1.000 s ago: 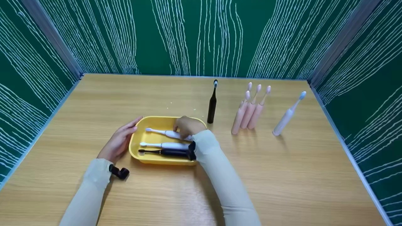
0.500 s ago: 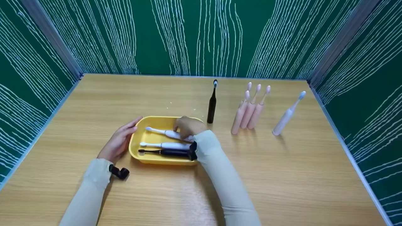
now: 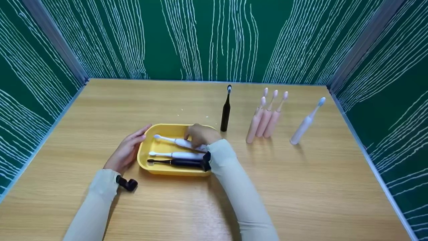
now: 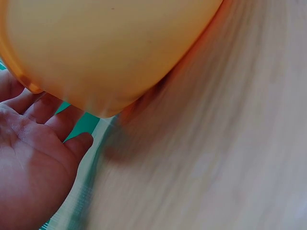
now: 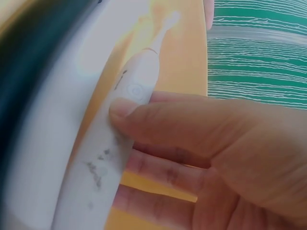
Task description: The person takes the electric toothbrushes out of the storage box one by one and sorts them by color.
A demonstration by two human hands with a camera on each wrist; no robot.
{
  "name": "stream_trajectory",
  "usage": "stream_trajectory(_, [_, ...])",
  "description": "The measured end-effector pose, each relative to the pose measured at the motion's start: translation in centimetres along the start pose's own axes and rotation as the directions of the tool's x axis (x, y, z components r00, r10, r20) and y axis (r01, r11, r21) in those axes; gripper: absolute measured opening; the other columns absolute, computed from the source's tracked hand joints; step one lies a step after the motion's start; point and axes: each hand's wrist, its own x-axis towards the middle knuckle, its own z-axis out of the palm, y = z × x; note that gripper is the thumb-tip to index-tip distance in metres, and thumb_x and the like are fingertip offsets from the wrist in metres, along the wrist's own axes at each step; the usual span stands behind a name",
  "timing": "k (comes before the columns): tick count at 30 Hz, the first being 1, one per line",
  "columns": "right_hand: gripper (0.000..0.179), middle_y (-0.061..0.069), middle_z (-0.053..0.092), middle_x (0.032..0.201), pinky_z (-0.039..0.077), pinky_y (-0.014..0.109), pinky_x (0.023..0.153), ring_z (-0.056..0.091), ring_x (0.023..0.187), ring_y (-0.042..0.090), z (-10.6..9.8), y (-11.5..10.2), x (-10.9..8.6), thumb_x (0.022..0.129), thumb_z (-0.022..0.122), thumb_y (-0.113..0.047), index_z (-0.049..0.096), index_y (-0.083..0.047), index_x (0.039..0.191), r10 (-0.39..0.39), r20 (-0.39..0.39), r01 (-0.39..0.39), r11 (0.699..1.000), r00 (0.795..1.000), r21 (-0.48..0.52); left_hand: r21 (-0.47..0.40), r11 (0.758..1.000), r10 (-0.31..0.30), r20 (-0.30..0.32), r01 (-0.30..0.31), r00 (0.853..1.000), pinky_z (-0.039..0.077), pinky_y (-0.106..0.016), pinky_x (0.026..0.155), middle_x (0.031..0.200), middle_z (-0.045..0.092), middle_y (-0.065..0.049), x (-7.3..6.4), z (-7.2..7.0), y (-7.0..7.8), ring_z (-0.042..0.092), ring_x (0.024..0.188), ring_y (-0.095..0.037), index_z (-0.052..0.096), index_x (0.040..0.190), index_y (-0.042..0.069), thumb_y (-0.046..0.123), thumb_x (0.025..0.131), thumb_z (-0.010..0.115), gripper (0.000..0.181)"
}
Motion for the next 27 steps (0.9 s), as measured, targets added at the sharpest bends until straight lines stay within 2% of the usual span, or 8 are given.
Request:
stream_trajectory(6, [0.042,0.007,0.065,0.105,0.049,0.029,0.077,0.054,0.085,0.019,-0.1,-0.2,-0.3,0.087,0.066,-0.006,0.063,-0.016,0.128,0.033,-0.008,-0.032,0.999,0.999,0.023,0.0,1.0,-0.013,-0.011,0.013,1.0,0.005,-0.036,0.123,0.159,0.025,-0.008,0.0,0.0,0.0,0.012,0.15,-0.021,0.035,0.147,0.003,0.008,0.098,0.045,0.05])
stream_trajectory(11, [0.041,0.004,0.064,0.102,0.048,0.03,0.078,0.054,0.088,0.02,-0.1,-0.2,-0.6,0.088,0.066,-0.008,0.063,-0.018,0.127,0.058,-0.02,-0.057,0.997,0.998,0.052,0.013,1.0,-0.008,-0.009,0.008,1.0,0.005,-0.037,0.123,0.159,0.025,-0.008,0.1,0.0,0.0,0.012,0.15,-0.023,0.035,0.147,0.003,0.008,0.098,0.045,0.051])
stream_trajectory(19, [0.042,0.006,0.066,0.097,0.049,0.027,0.072,0.055,0.081,0.018,-0.3,0.0,-1.1,0.084,0.065,-0.004,0.064,-0.013,0.125,-0.014,-0.06,0.016,0.999,0.998,0.032,0.028,1.0,0.005,-0.001,-0.005,1.0,0.005,-0.036,0.124,0.159,0.025,-0.01,0.1,0.0,0.0,0.011,0.15,-0.023,0.033,0.147,0.0,0.007,0.098,0.043,0.051])
stream_trajectory(27, [0.041,0.005,0.066,0.097,0.048,0.027,0.073,0.056,0.081,0.019,-0.6,-0.3,-1.5,0.087,0.066,-0.009,0.063,-0.017,0.127,0.032,-0.051,-0.029,0.998,0.998,0.048,0.029,0.999,0.017,0.005,-0.018,1.0,0.006,-0.036,0.123,0.158,0.026,-0.012,0.1,-0.1,-0.2,0.013,0.149,-0.023,0.033,0.147,-0.001,0.007,0.098,0.042,0.05])
